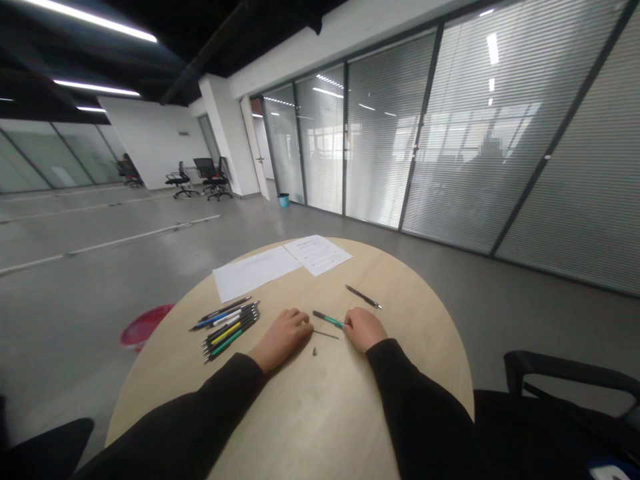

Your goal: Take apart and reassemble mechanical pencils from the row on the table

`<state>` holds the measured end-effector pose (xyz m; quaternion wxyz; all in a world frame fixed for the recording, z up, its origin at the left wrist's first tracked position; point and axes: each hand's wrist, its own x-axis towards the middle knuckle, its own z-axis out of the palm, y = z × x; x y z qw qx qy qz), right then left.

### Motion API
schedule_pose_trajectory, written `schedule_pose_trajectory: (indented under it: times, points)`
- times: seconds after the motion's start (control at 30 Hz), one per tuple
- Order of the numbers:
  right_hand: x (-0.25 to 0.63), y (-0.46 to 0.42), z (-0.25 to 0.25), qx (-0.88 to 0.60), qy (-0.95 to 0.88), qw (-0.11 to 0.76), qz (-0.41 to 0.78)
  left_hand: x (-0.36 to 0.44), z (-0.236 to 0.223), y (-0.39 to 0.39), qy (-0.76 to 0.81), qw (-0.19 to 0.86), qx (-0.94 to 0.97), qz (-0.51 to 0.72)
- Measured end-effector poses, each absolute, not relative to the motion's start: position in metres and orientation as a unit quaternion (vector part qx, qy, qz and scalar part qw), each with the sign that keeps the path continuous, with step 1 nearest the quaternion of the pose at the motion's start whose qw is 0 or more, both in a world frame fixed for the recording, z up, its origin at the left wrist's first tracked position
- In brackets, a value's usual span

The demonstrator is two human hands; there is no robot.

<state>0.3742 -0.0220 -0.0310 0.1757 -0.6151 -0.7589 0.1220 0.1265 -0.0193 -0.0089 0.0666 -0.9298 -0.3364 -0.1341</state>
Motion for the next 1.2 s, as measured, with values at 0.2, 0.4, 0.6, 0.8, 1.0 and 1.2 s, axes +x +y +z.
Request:
schedule_pose_trajectory:
  times: [0.2, 0.4, 0.6, 0.8, 1.0, 1.2]
  points:
    - [0.374, -0.02, -0.034, -0.614, -0.753, 0.195, 0.134, 0.128, -0.007, -0.016, -0.297, 0.111, -0.944, -0.092]
    - [0.375, -0.018, -0.04, -0.604, -0.753, 0.224, 0.138, 0.134, -0.006, -0.015, -0.256, 0.178, -0.947, -0.074]
    - [0.377, -0.014, -0.046, -0.604, -0.746, 0.244, 0.137, 0.133, -0.006, -0.018, -0.272, 0.192, -0.94, -0.079]
    - [0.379, -0.011, -0.052, -0.6, -0.733, 0.287, 0.146, 0.124, -0.005, -0.02, -0.337, 0.168, -0.919, -0.12]
    - [0.382, -0.009, -0.056, -0.582, -0.696, 0.369, 0.204, 0.109, -0.006, -0.011, -0.439, 0.127, -0.868, -0.195]
    - [0.384, -0.004, -0.059, -0.531, -0.697, 0.423, 0.229, 0.101, -0.015, 0.0, -0.497, 0.103, -0.828, -0.24]
